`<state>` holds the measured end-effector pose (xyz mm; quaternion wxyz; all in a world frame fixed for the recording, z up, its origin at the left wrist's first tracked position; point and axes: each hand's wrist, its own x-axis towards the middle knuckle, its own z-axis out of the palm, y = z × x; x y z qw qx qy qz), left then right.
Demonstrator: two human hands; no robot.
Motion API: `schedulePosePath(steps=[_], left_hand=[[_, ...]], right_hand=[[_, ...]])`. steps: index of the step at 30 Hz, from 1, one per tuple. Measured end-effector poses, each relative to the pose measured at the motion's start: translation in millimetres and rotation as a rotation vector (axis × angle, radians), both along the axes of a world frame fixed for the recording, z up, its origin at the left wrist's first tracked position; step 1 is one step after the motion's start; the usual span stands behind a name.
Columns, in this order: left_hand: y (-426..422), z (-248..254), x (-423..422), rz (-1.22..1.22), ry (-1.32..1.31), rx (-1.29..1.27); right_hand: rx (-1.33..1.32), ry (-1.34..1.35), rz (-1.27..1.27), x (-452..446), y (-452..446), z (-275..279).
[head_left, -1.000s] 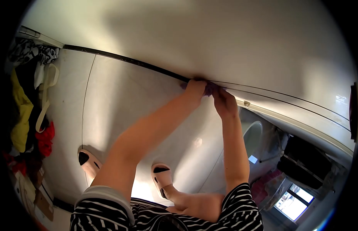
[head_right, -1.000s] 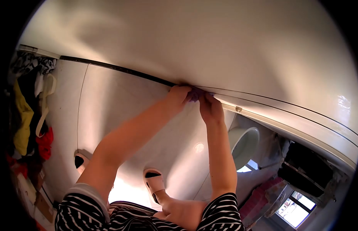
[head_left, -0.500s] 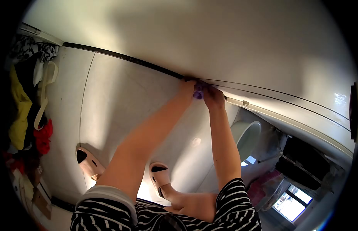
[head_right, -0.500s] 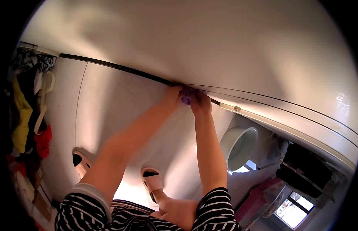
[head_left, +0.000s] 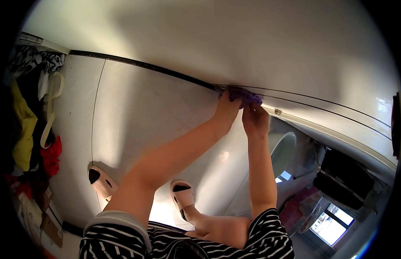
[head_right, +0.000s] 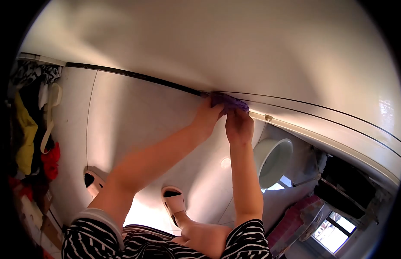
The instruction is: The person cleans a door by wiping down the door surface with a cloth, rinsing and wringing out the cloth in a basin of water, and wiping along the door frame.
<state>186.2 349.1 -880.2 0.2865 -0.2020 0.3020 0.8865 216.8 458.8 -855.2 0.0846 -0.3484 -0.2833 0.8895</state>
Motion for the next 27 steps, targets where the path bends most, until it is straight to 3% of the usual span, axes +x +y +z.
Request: schedulePosePath(steps=[5, 9, 12, 14, 18, 21, 23, 25, 27], left_hand=[[-13.8, 19.0, -8.0, -0.027, -0.002, -0.202], [-17.8, -63.4, -16.7, 0.024, 0.000, -0.266], [-41.1, -73.6, -27.3, 0.031, -0.117, -0.060], [-35.8, -96.3, -26.3, 0.066, -0.098, -0.134], [-35.6, -82.0, -26.5, 0.129, 0.039, -0.421], [-72.9, 4.3, -35.7, 0.098, -0.048, -0.307], [-72.2, 30.1, -38.7, 0.145, -0.088, -0.313], [-72.1, 31.6, -39.9, 0.215, -0.131, -0.276], [-70.8, 19.8, -47.5, 0.301, -0.165, -0.197]], right_hand=[[0.017, -0.020, 0.068, -12.4, -17.5, -7.7], [-0.033, -0.035, 0.177, -31.4, -34.4, -59.3], [-0.012, -0.146, 0.205, -39.4, -42.5, -80.8], [0.023, -0.255, 0.173, -39.3, -43.9, -91.1], [0.034, -0.185, 0.243, -41.6, -37.6, -73.0], [-0.120, -0.074, 0.227, -41.3, -61.5, -15.4], [-0.188, -0.045, 0.187, -45.7, -83.8, 29.3], [-0.200, -0.042, 0.158, -49.2, -94.4, 43.6], [-0.110, -0.023, 0.281, -51.1, -91.1, 16.1]])
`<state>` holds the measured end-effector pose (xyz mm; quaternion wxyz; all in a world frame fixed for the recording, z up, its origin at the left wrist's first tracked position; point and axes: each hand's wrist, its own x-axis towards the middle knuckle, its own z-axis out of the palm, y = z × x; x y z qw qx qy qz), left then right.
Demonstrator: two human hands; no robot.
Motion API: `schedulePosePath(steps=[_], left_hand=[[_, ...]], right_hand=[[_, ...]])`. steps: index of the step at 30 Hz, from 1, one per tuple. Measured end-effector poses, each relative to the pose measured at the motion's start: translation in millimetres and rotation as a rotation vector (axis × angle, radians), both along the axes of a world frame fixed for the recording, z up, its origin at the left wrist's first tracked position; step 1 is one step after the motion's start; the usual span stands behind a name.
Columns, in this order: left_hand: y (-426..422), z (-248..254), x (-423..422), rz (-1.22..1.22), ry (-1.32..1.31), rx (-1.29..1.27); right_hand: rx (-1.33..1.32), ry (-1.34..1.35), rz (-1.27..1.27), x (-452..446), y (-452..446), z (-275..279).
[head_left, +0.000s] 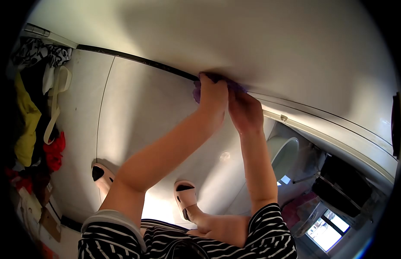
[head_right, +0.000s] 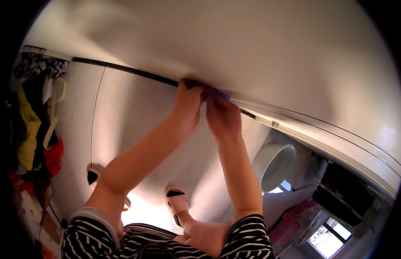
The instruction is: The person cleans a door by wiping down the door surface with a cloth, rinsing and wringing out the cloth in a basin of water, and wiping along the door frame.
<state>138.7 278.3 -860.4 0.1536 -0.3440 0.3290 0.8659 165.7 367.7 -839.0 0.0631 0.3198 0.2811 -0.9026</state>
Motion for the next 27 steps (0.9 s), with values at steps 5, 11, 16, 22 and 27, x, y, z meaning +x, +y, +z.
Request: schedulePosePath(steps=[5, 11, 16, 22, 27], left_hand=[[-25.3, -109.9, -18.2, 0.012, 0.010, -0.192], [-63.5, -61.0, -16.7, -0.194, 0.079, -0.239], [-67.3, 46.7, -8.5, -0.010, 0.135, -0.084], [-115.6, 58.7, -22.5, 0.024, 0.115, -0.017], [-146.2, -59.4, -45.2, 0.035, 0.091, -0.300]], right_hand=[[0.108, -0.092, 0.047, -20.4, -38.5, -67.8], [0.394, -0.036, 0.243, -16.4, -39.3, -84.0], [-0.329, -0.026, 0.000, -23.4, -57.2, 42.6], [-0.302, 0.033, 0.148, -44.2, -123.4, 67.1], [-0.043, -0.109, 0.276, -70.7, -163.8, -50.0]])
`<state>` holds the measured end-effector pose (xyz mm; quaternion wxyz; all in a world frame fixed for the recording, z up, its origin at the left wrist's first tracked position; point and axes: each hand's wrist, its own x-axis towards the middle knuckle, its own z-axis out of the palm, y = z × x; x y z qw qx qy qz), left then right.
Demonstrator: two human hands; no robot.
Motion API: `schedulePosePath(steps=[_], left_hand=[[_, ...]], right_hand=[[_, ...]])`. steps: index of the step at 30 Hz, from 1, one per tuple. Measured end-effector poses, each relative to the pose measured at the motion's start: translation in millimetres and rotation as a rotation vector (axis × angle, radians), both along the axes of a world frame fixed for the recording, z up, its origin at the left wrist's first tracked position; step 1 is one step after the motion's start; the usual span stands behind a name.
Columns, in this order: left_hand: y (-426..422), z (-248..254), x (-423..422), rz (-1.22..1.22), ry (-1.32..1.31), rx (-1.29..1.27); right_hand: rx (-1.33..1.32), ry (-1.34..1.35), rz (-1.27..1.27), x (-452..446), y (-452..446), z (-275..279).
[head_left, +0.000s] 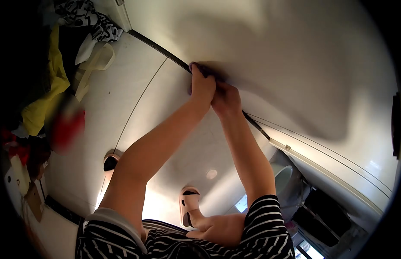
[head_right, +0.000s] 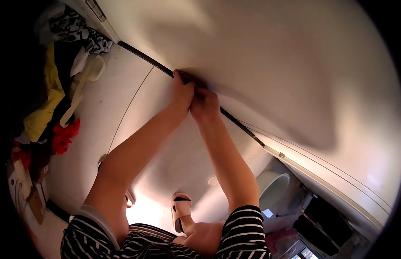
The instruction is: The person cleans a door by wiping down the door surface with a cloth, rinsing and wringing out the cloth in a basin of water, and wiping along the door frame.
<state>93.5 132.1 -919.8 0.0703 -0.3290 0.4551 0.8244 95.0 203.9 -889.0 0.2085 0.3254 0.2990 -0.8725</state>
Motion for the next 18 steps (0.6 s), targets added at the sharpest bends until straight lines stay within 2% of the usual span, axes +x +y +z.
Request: schedulePosePath(steps=[2, 3, 6, 8, 10, 12, 14, 17, 18], left_hand=[[-3.1, -63.8, -6.2, -0.012, 0.012, -0.054], [-4.1, -90.1, -9.4, -0.026, 0.002, -0.085], [-3.7, -84.1, -10.4, -0.052, -0.001, -0.098], [-1.3, -48.9, -3.2, -0.105, -0.003, -0.050], [19.7, -19.1, 7.8, -0.099, -0.008, -0.057], [27.6, 58.8, 25.1, -0.043, 0.048, -0.295], [18.9, 117.7, 32.7, -0.080, 0.136, -0.099], [-9.4, 158.1, 34.3, -0.115, 0.231, -0.035], [-17.9, 156.5, 33.4, -0.083, 0.282, -0.123]], right_hand=[[0.043, -0.102, -0.100, -6.3, -4.3, -50.6], [0.057, -0.104, -0.097, -8.4, -9.4, -51.9], [0.053, -0.094, -0.096, -4.8, -14.3, -44.4], [-0.020, -0.052, -0.096, 3.5, 0.1, -30.9], [0.018, -0.149, -0.093, 9.4, 25.6, -9.9], [0.248, -0.225, -0.057, 15.8, 12.5, 65.2], [-0.037, -0.107, 0.018, 27.3, 44.6, 97.1], [-0.005, -0.025, 0.055, 28.1, 9.3, 157.9], [-0.061, -0.010, 0.036, 25.6, -2.7, 164.6]])
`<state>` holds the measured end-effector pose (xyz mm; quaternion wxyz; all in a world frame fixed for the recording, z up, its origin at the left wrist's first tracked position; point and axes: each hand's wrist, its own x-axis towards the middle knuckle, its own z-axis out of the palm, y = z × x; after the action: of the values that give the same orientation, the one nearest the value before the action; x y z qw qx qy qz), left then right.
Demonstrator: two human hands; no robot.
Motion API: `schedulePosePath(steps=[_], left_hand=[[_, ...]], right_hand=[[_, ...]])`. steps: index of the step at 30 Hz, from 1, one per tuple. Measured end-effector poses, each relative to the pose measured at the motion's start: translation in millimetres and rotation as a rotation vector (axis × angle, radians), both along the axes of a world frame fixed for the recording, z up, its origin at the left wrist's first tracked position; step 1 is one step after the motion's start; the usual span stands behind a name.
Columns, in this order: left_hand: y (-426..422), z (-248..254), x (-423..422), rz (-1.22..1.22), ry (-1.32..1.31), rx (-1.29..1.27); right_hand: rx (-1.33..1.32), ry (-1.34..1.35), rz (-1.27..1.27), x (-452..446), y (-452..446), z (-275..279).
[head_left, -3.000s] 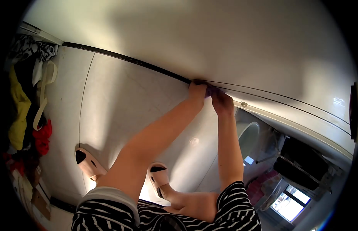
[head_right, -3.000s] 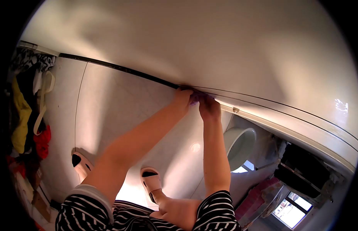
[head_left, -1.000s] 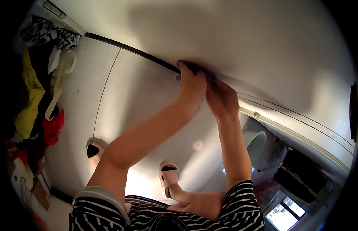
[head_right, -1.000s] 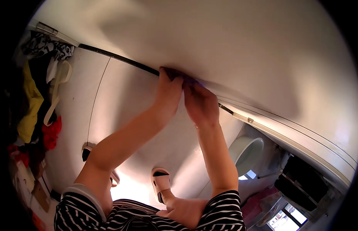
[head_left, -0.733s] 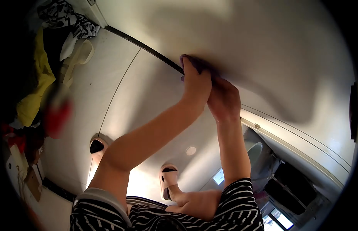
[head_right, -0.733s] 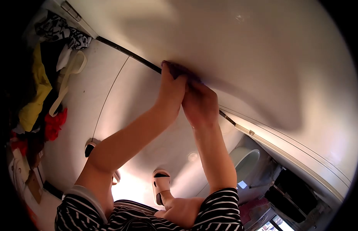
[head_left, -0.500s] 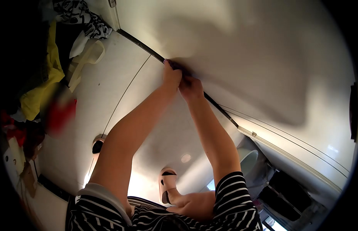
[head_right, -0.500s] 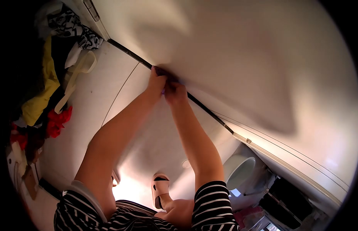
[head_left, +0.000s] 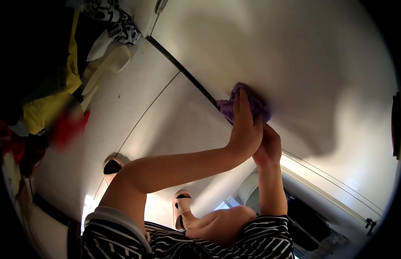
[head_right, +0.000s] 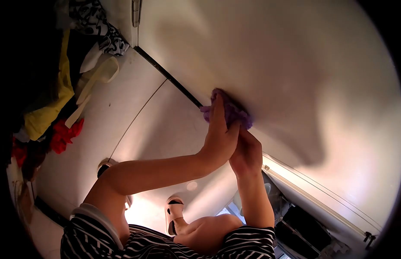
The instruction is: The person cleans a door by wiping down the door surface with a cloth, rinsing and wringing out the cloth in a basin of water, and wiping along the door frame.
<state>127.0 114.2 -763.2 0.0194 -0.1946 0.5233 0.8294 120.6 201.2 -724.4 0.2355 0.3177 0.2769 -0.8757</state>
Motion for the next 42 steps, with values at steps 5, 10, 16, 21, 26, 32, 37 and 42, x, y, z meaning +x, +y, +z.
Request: schedulePosePath(steps=[5, 10, 16, 21, 26, 32, 37, 42], left_hand=[[-51.1, -40.7, -23.8, 0.178, 0.055, -0.343], [-82.5, -126.2, -63.2, 0.276, -0.136, -0.051], [-78.8, -161.5, -59.8, 0.234, -0.104, 0.243], [-78.9, -31.9, -42.3, 0.224, 0.114, -0.246], [-109.0, -1.0, -58.6, 0.323, 0.175, -0.384], [-149.8, -109.0, -93.9, 0.401, 0.000, -0.225], [-168.7, -190.6, -108.1, 0.394, -0.029, -0.096], [-169.5, -220.6, -100.9, 0.355, -0.017, 0.014]], right_hand=[[-0.017, 0.039, 0.118, -27.5, -74.1, -35.5], [-0.113, -0.041, 0.059, -66.9, -98.4, -134.3], [0.117, 0.032, 0.042, -61.8, -104.6, -150.1], [-0.090, 0.108, 0.079, -42.4, -103.1, -17.1], [-0.289, 0.082, 0.101, -54.3, -137.1, 10.4], [-0.197, 0.102, 0.169, -99.6, -162.3, -114.5], [-0.056, 0.057, 0.150, -105.7, -194.2, -172.1], [-0.070, 0.078, 0.019, -101.0, -184.0, -213.7]])
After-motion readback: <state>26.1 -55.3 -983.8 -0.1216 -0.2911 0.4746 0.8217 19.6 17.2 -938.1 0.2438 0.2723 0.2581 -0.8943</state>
